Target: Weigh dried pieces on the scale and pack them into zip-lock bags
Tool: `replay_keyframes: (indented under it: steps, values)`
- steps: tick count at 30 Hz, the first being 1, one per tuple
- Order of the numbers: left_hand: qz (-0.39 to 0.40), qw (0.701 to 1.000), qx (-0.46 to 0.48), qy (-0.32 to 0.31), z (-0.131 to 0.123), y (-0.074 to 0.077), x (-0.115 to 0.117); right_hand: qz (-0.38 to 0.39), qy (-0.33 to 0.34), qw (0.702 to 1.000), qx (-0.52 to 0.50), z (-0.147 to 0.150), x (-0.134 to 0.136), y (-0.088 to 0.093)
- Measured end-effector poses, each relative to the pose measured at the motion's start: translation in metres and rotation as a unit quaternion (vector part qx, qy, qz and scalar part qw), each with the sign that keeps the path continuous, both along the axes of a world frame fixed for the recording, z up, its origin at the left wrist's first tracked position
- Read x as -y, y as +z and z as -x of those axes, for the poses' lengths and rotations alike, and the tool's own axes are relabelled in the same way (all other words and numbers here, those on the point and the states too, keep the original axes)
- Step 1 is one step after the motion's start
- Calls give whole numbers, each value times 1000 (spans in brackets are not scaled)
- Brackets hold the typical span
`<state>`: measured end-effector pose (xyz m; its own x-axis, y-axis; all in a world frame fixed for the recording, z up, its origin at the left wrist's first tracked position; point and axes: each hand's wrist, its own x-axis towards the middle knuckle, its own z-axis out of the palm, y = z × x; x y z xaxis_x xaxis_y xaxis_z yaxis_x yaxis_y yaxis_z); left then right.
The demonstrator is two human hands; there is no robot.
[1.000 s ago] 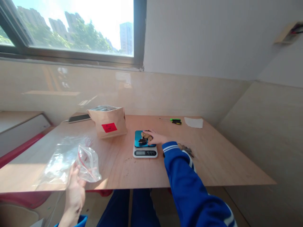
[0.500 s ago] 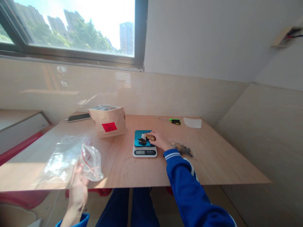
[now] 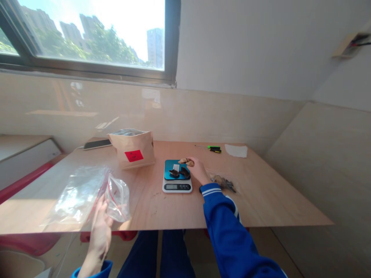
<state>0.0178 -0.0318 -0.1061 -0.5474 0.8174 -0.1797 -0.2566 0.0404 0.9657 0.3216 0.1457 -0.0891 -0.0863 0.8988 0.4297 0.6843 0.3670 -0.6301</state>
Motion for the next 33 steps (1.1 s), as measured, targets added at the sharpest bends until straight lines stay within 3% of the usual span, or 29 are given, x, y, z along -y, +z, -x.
replay_keyframes:
  steps: [8, 11, 18, 22, 24, 28, 31, 33]
  values:
    - [5, 998, 38, -49, -6, 2, 3, 11, -8, 998, -69, 16, 4, 17]
    - [-6, 997, 48, -63, -7, 3, 4, 58, 16, 991, -118, 30, 16, 32]
    - [-12, 996, 34, -84, -19, 10, 4, 248, 243, 923, -164, 84, 72, 86]
    - [-35, 995, 30, -83, -26, 9, -3, 314, 320, 888, -104, 113, 97, 97]
    - [-60, 995, 40, -66, -28, 4, -8, 290, 303, 906, -52, 125, 104, 94]
    - [-123, 991, 25, -52, -29, -6, -14, 157, 193, 968, 33, 146, 114, 83]
    - [-132, 990, 24, -53, -33, -10, -12, 126, 141, 981, 41, 160, 122, 77]
    - [-129, 989, 31, -67, -36, -12, -10, 101, 143, 984, 35, 169, 126, 72]
